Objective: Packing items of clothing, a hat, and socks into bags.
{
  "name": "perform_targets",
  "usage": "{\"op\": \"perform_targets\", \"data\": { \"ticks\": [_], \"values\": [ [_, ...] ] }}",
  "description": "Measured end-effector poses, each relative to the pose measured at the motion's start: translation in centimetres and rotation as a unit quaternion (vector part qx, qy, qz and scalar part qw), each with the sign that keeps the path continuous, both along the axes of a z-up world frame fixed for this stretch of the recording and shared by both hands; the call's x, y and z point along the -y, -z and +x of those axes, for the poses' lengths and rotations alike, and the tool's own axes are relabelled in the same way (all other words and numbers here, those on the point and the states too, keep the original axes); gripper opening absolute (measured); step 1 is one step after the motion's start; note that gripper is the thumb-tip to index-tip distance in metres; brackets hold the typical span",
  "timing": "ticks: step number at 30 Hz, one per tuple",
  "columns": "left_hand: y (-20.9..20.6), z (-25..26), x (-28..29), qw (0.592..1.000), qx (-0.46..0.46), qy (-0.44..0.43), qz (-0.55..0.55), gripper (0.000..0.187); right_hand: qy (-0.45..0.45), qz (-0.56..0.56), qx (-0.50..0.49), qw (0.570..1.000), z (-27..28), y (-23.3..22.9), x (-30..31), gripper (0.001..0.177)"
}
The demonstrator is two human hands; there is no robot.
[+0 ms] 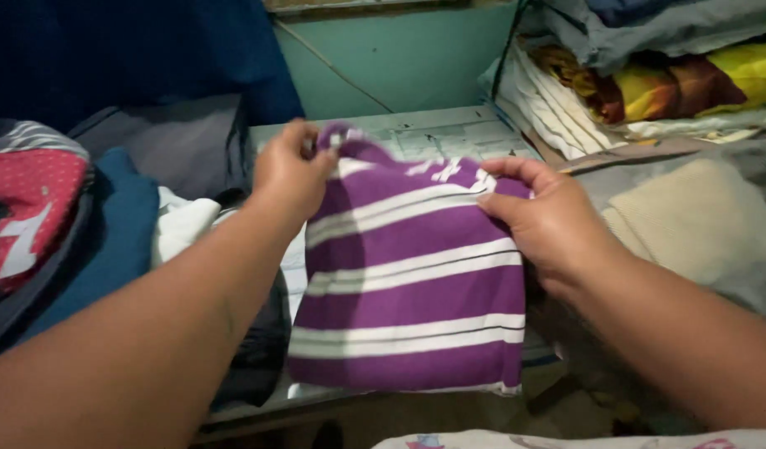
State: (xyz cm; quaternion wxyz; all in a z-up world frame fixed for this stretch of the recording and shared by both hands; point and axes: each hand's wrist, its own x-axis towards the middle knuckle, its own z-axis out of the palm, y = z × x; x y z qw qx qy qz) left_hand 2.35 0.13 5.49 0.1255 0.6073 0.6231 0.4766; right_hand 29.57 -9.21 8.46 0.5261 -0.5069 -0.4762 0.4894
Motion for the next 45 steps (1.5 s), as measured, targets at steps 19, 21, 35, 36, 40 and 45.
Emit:
{"op": "perform_targets", "data": {
  "ticks": [19, 21, 35, 36, 40, 45],
  "values": [
    [6.6, 2.1, 16.3, 0.906, -0.311, 0.251, -0.139, 0.074, -0.337, 0.251, 0.632, 0.652, -0.9, 9.4, 8.7, 0.121],
    [6.0, 0.8, 16.9, 0.893, -0.310, 0.269, -0.186, 0.075, -0.325, 0.189, 0.643, 0.667, -1.8, 9.1, 9.6, 0.126],
    [-1.6, -2.5, 19.1, 0.902, -0.253, 0.297, -0.182, 0.051, -0.262, -0.043, 0.557, 0.787, -2.0, 0.1, 8.1, 0.032],
    [-2.8, -3.1, 19.0, 0.904, -0.212, 0.303, -0.215, 0.042, -0.313, -0.089, 0.630, 0.705, -1.7, -0.7, 7.9, 0.022],
    [-4.2, -4.4, 16.0, 0.889, -0.151, 0.353, -0.251, 0.035, -0.291, -0.181, 0.515, 0.786, -1.4, -4.3, 5.8, 0.026],
    [-2.6, -4.2, 6.5, 0.927, 0.159, 0.262, -0.218, 0.035, -0.165, -0.041, 0.505, 0.846, -1.8, -5.8, -2.8, 0.026]
  ]
}}
